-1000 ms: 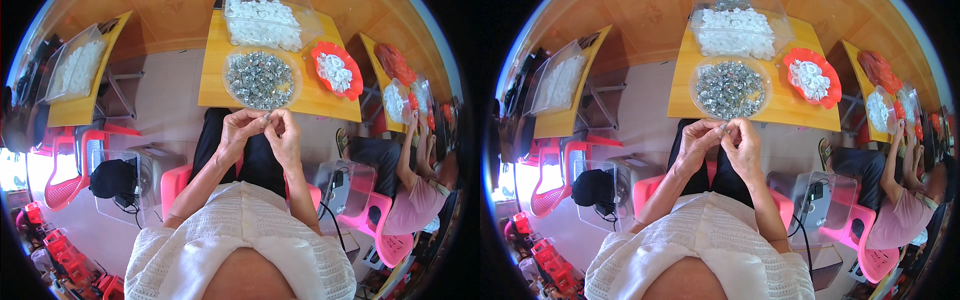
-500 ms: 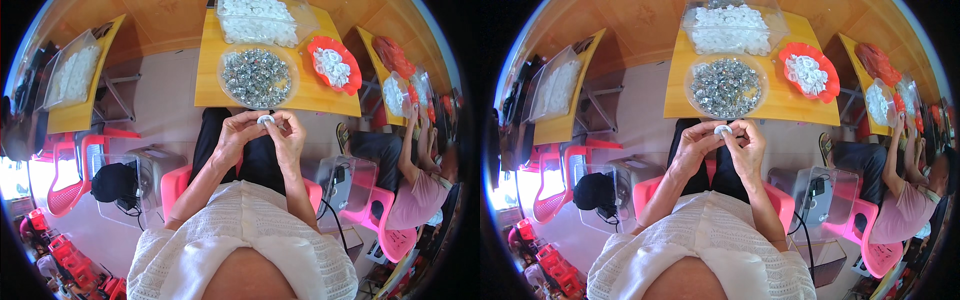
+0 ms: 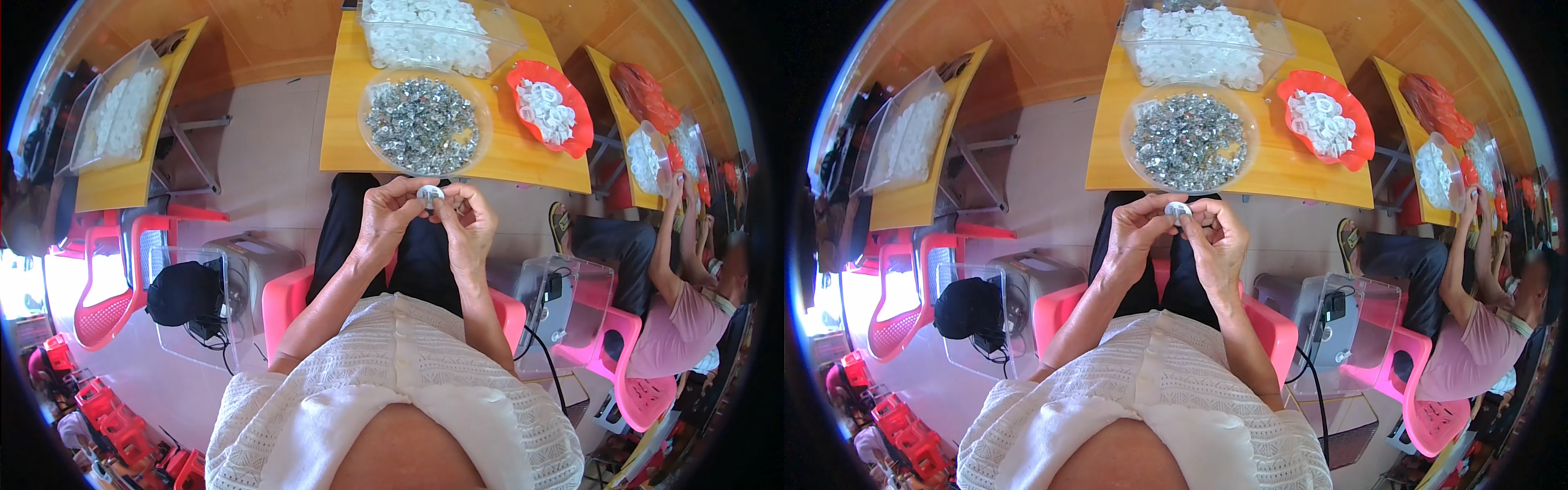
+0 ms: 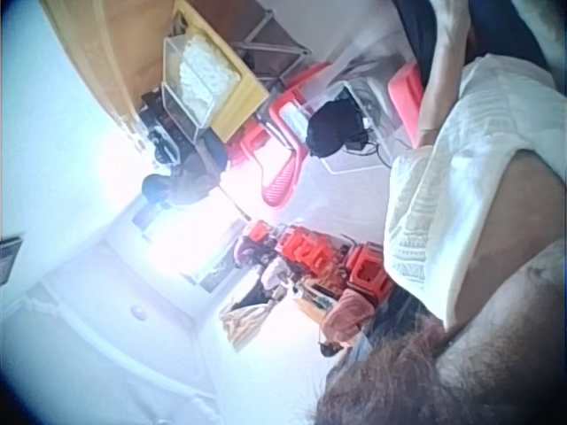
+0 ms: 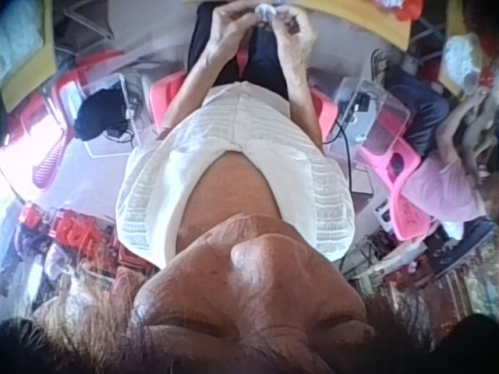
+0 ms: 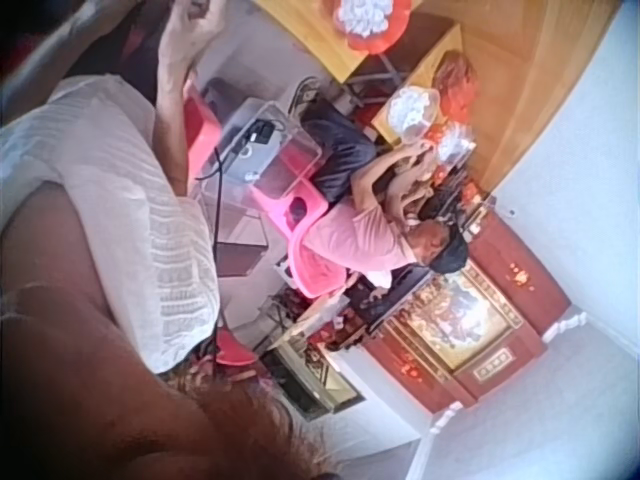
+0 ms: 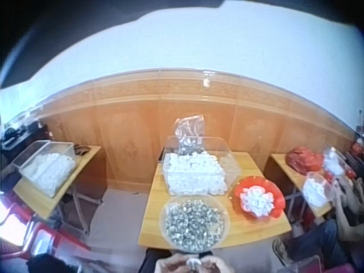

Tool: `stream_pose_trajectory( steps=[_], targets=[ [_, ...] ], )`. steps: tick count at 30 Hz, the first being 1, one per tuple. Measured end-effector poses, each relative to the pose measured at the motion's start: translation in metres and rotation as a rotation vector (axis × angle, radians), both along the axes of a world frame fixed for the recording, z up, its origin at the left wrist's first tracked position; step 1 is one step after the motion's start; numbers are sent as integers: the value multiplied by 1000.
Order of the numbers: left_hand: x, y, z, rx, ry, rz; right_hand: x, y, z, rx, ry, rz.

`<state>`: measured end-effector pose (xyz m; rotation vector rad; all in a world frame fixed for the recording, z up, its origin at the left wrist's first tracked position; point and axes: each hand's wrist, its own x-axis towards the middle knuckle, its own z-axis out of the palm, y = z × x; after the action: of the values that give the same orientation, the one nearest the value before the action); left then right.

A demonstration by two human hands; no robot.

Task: The person assembles small components by taking plastic bases and metal pieces from containers on the table and inserting the metal pieces into the plastic bases by hand.

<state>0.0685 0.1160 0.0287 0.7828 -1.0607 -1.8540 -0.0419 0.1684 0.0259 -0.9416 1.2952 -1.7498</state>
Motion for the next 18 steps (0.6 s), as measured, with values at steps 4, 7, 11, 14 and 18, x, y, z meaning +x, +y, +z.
stream_pose_trajectory(
  steps=[4, 7, 11, 14, 18],
  targets=[
    [-1, -1, -2, -44, -32, 20, 0, -1, -3, 21, 5, -5],
    [-1, -1, -2, -64, -37, 15, 0, -2, -4, 25, 14, -11],
    [-2, -2, -4, -49, -39, 11, 1, -3, -5, 14, 6, -19],
    [-3, -3, -4, -57, -51, 23, 0, -3, -8, 12, 5, -17],
    [-3, -5, -2, -60, -116, 13, 2, -2, -9, 15, 15, -23]
  ],
)
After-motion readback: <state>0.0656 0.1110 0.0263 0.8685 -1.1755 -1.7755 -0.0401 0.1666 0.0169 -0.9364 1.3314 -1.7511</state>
